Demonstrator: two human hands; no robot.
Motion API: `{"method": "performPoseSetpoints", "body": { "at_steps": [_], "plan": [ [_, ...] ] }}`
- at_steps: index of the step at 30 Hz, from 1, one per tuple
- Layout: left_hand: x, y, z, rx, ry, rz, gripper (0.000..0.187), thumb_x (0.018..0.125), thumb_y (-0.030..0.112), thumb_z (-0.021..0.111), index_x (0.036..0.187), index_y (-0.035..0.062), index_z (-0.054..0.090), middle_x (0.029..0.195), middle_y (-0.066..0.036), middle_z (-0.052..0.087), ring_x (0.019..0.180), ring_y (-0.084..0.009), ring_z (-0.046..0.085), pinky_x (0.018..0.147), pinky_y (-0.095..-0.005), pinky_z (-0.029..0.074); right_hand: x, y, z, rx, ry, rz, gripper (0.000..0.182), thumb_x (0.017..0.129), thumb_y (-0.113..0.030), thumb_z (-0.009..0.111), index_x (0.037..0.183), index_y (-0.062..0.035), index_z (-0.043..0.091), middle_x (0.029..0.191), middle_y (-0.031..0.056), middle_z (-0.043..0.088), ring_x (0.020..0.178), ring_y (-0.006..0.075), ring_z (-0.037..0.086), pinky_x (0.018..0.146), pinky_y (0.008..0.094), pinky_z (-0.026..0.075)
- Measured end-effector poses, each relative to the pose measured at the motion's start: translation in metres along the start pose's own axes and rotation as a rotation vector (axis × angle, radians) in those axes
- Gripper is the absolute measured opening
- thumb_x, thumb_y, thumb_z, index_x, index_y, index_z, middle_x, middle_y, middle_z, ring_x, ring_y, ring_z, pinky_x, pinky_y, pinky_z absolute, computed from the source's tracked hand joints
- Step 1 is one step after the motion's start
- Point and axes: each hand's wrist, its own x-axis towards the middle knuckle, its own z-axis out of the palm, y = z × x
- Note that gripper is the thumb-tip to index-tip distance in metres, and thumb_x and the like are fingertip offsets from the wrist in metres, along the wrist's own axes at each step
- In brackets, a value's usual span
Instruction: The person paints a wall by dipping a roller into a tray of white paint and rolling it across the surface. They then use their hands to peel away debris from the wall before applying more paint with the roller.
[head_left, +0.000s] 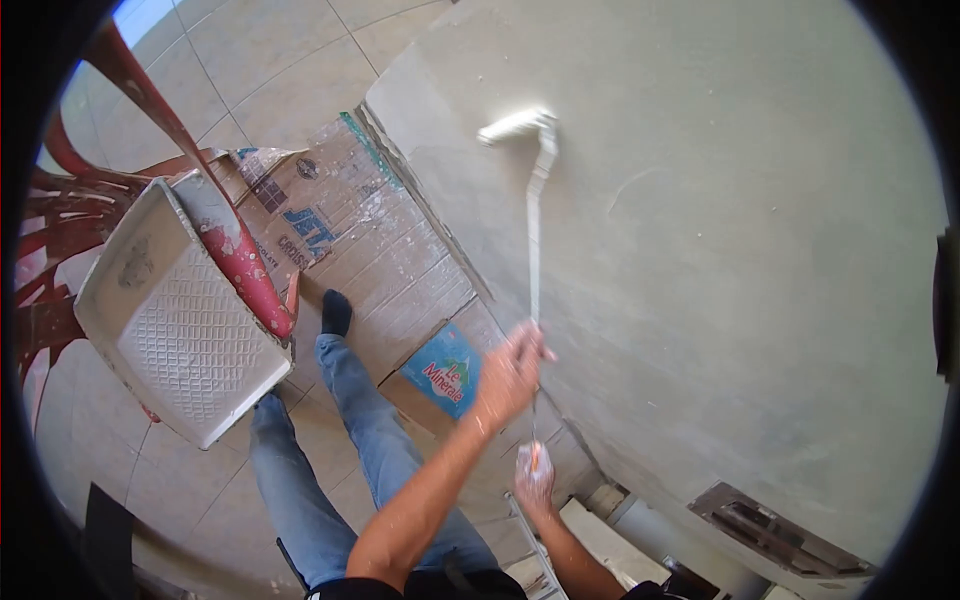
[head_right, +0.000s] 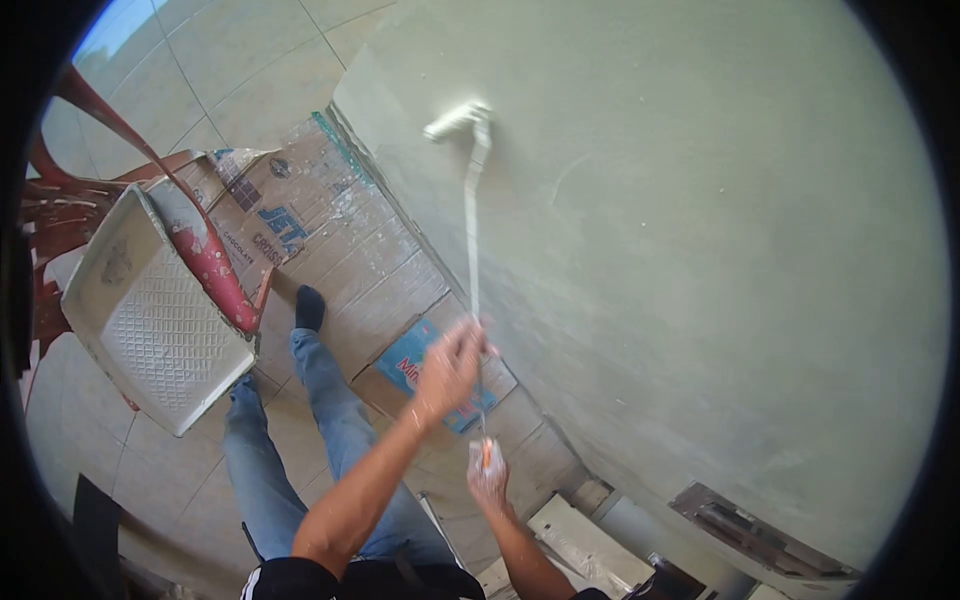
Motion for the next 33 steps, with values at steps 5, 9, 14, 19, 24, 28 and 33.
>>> {"method": "performPoseSetpoints", "body": {
  "at_steps": [5, 9, 14, 19, 24, 28, 33],
  "plan": [
    [-0.013, 0.03, 0.019, 0.079, -0.055, 0.107, 0.028, 0.098, 0.016, 0.048, 0.117, -0.0023, 0.058, 0.075, -0.01, 0.069, 0.064, -0.0141, 0.061, 0.063, -0.0307, 0.049, -0.014, -0.003, -0.017, 0.079, 0.165, 0.024, 0.02, 0.093, -0.02, 0.057, 0.085, -0.003, 0.05, 0.067, 0.0194, 0.048, 0.061, 0.0397, 0.048, 0.055, 0.0395, 0.042],
    [0.057, 0.07, -0.02, 0.085, -0.006, 0.214, 0.029, 0.099, 0.018, 0.048, 0.117, -0.0024, 0.058, 0.072, -0.008, 0.068, 0.059, -0.011, 0.055, 0.059, -0.0282, 0.046, 0.061, -0.07, -0.023, 0.035, 0.179, -0.094, 0.02, 0.095, -0.019, 0.054, 0.086, -0.0016, 0.049, 0.068, 0.0183, 0.046, 0.061, 0.0359, 0.043, 0.057, 0.0391, 0.04],
    [0.089, 0.111, -0.049, 0.072, 0.042, 0.163, 0.031, 0.099, 0.022, 0.048, 0.118, -0.0009, 0.058, 0.07, -0.006, 0.067, 0.057, -0.0084, 0.051, 0.057, -0.027, 0.044, 0.1, -0.128, -0.026, 0.178, 0.117, -0.076, 0.021, 0.096, -0.02, 0.051, 0.086, -0.0017, 0.049, 0.069, 0.0165, 0.043, 0.062, 0.0321, 0.04, 0.059, 0.0389, 0.039],
    [0.038, 0.07, -0.015, 0.047, -0.005, 0.17, 0.032, 0.1, 0.023, 0.046, 0.12, 0.0009, 0.058, 0.07, -0.005, 0.067, 0.06, -0.0103, 0.056, 0.058, -0.0282, 0.046, 0.04, -0.067, -0.033, 0.046, 0.156, -0.066, 0.021, 0.095, -0.02, 0.053, 0.085, -0.0015, 0.049, 0.066, 0.0163, 0.042, 0.06, 0.0317, 0.041, 0.056, 0.0379, 0.039],
    [0.076, 0.086, -0.028, 0.037, -0.014, 0.18, 0.033, 0.1, 0.024, 0.046, 0.119, 0.0013, 0.059, 0.07, -0.005, 0.068, 0.06, -0.01, 0.056, 0.057, -0.0294, 0.046, 0.085, -0.076, -0.043, -0.088, 0.173, -0.119, 0.021, 0.094, -0.021, 0.056, 0.087, -0.0014, 0.052, 0.067, 0.0195, 0.047, 0.058, 0.0375, 0.046, 0.054, 0.0394, 0.04],
    [0.099, 0.118, -0.053, 0.011, 0.033, 0.139, 0.033, 0.1, 0.024, 0.046, 0.119, 0.0011, 0.059, 0.071, -0.006, 0.068, 0.059, -0.0101, 0.055, 0.057, -0.0289, 0.046, 0.111, -0.126, -0.041, 0.136, 0.123, -0.14, 0.021, 0.094, -0.021, 0.055, 0.086, -0.0018, 0.051, 0.066, 0.0195, 0.046, 0.058, 0.0395, 0.044, 0.054, 0.0416, 0.039],
    [0.04, 0.081, -0.012, -0.033, 0.044, 0.161, 0.029, 0.099, 0.02, 0.047, 0.118, 0.0017, 0.059, 0.071, -0.007, 0.067, 0.062, -0.0126, 0.06, 0.061, -0.03, 0.048, 0.055, -0.049, -0.057, -0.074, 0.069, -0.128, 0.02, 0.094, -0.019, 0.052, 0.083, -0.0026, 0.047, 0.066, 0.0159, 0.043, 0.059, 0.0309, 0.045, 0.055, 0.0393, 0.04]
  ]
}}
